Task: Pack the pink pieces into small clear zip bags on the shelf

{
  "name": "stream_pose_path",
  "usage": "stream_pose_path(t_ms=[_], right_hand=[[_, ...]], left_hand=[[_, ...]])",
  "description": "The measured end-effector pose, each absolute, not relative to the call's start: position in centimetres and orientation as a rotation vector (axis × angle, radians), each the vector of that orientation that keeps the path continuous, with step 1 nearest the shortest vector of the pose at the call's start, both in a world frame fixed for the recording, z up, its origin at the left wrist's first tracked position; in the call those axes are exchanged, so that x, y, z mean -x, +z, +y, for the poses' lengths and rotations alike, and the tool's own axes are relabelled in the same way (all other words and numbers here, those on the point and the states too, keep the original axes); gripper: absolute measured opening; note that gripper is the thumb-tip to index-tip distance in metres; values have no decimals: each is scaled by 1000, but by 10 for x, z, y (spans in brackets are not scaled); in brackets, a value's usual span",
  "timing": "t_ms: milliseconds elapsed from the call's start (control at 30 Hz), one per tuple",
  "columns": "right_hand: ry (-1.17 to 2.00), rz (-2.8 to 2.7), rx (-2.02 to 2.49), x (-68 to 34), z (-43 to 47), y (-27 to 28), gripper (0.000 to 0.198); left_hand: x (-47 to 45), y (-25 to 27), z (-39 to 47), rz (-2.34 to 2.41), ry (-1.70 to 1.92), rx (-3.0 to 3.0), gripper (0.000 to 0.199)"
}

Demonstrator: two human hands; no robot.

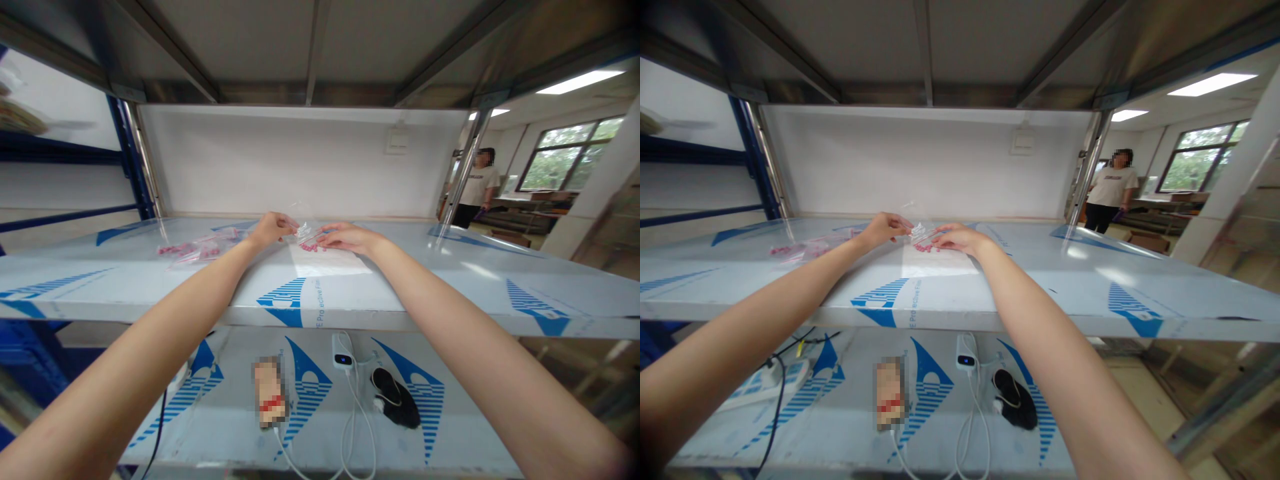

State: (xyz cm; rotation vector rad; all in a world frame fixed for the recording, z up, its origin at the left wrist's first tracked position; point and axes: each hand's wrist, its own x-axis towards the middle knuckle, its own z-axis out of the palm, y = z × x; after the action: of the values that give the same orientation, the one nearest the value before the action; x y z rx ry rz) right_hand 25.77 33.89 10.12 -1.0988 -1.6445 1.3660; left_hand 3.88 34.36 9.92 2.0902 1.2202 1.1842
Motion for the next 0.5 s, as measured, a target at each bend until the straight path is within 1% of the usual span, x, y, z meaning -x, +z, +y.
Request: stream_pose_path(t_ms=[133,367,500], right_hand=[[1357,-1619,1122,-257,336,103,35],[1359,-1642,1103,-259,334,104,30],[1360,-1646,1092,-260,335,103,31]], left_hand=[[-39,100,343,1216,1185,-2084,27],[-39,101,342,1235,1196,-2094,27],[-39,101,342,1245,1199,-2096,26]])
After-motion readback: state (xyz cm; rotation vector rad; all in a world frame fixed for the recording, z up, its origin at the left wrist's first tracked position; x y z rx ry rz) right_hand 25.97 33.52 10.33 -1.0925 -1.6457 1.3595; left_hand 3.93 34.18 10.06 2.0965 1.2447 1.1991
